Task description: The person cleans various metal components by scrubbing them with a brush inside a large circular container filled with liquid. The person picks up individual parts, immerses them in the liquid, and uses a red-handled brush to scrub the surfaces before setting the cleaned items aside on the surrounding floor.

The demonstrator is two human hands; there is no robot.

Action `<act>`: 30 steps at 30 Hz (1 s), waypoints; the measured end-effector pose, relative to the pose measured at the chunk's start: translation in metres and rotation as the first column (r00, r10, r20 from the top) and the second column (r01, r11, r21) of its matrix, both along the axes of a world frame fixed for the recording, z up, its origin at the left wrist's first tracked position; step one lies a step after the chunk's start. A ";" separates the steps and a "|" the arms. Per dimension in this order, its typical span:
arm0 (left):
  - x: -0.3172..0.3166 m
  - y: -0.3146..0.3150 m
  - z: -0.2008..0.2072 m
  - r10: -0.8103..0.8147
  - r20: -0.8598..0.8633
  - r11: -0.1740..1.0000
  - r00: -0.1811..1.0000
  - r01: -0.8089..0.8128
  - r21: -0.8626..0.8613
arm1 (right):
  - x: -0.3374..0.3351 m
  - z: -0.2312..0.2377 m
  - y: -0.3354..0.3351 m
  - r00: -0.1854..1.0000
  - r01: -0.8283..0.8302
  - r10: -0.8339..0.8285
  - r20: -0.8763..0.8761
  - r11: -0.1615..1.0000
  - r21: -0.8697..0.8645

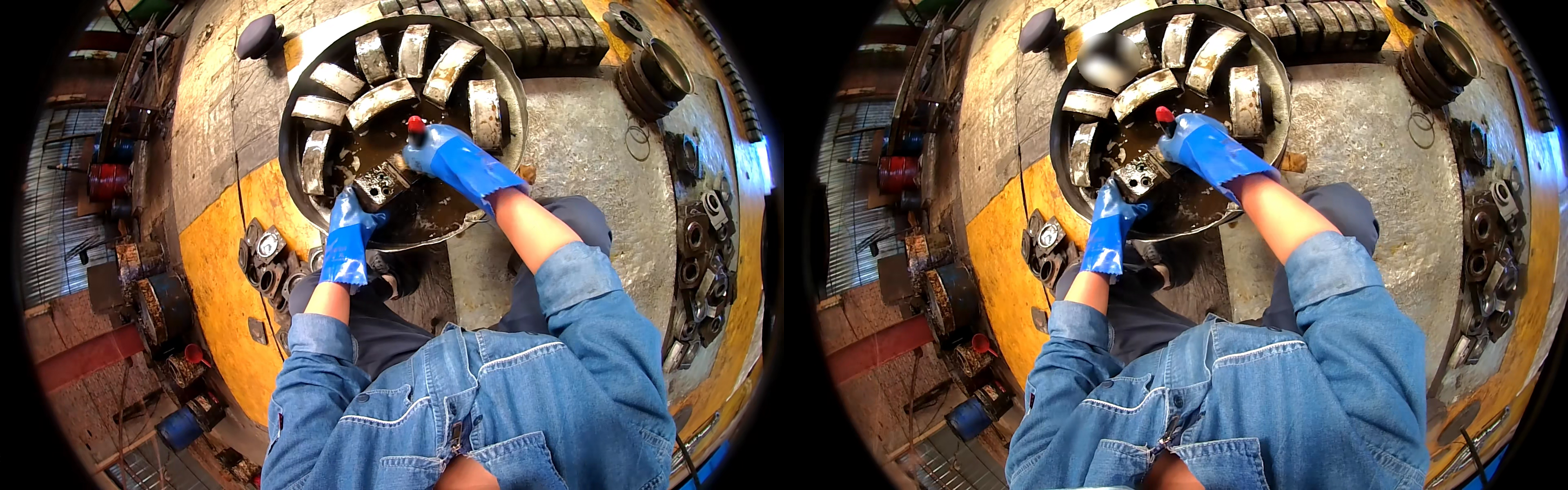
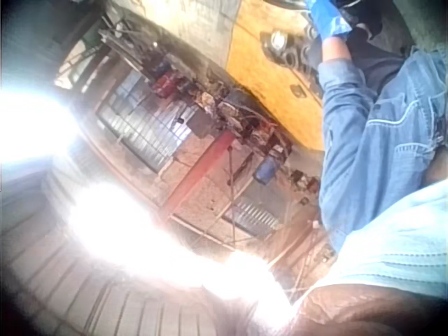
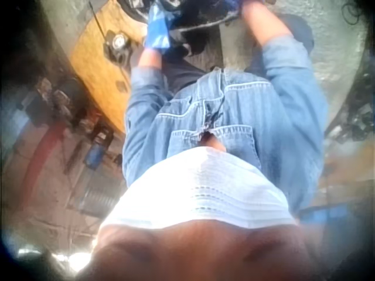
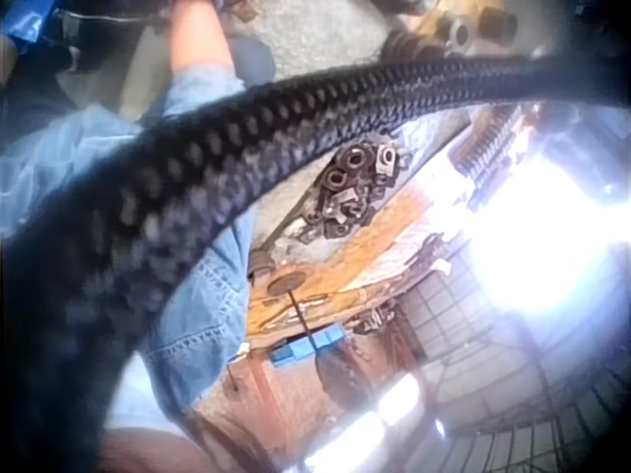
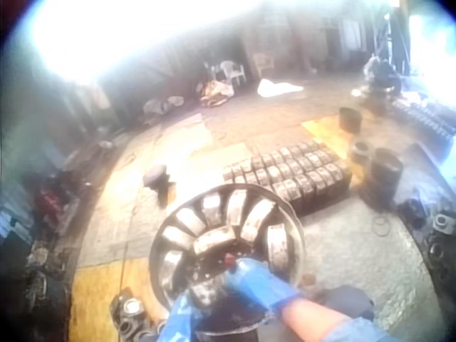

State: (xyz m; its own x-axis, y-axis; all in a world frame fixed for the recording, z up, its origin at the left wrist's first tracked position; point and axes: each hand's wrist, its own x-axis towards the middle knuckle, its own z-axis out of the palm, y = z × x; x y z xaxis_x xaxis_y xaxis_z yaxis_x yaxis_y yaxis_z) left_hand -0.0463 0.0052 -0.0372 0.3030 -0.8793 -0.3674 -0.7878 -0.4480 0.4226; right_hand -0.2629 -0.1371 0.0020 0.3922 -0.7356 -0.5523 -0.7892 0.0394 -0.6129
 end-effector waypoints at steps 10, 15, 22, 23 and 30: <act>-0.010 -0.006 0.001 -0.016 0.056 0.999 0.998 0.018 -0.037 | -0.007 -0.003 0.003 1.000 0.012 -0.012 -0.014 0.999 -0.031; 0.011 0.006 -0.019 0.004 -0.046 0.996 0.999 -0.008 -0.087 | -0.005 -0.027 0.004 0.985 0.129 -0.143 -0.093 0.981 -0.147; 0.007 0.005 -0.013 -0.040 0.079 0.992 0.996 0.049 -0.119 | 0.005 -0.069 -0.007 0.980 0.020 -0.019 -0.197 1.000 0.005; 0.004 0.002 -0.011 -0.035 0.062 0.990 0.997 0.043 -0.136 | 0.003 -0.064 -0.007 0.993 0.091 -0.093 -0.071 0.995 -0.033; 0.000 -0.004 -0.002 0.040 -0.120 0.999 0.992 -0.043 -0.021 | 0.010 0.000 0.030 0.940 0.028 -0.028 0.339 1.000 0.004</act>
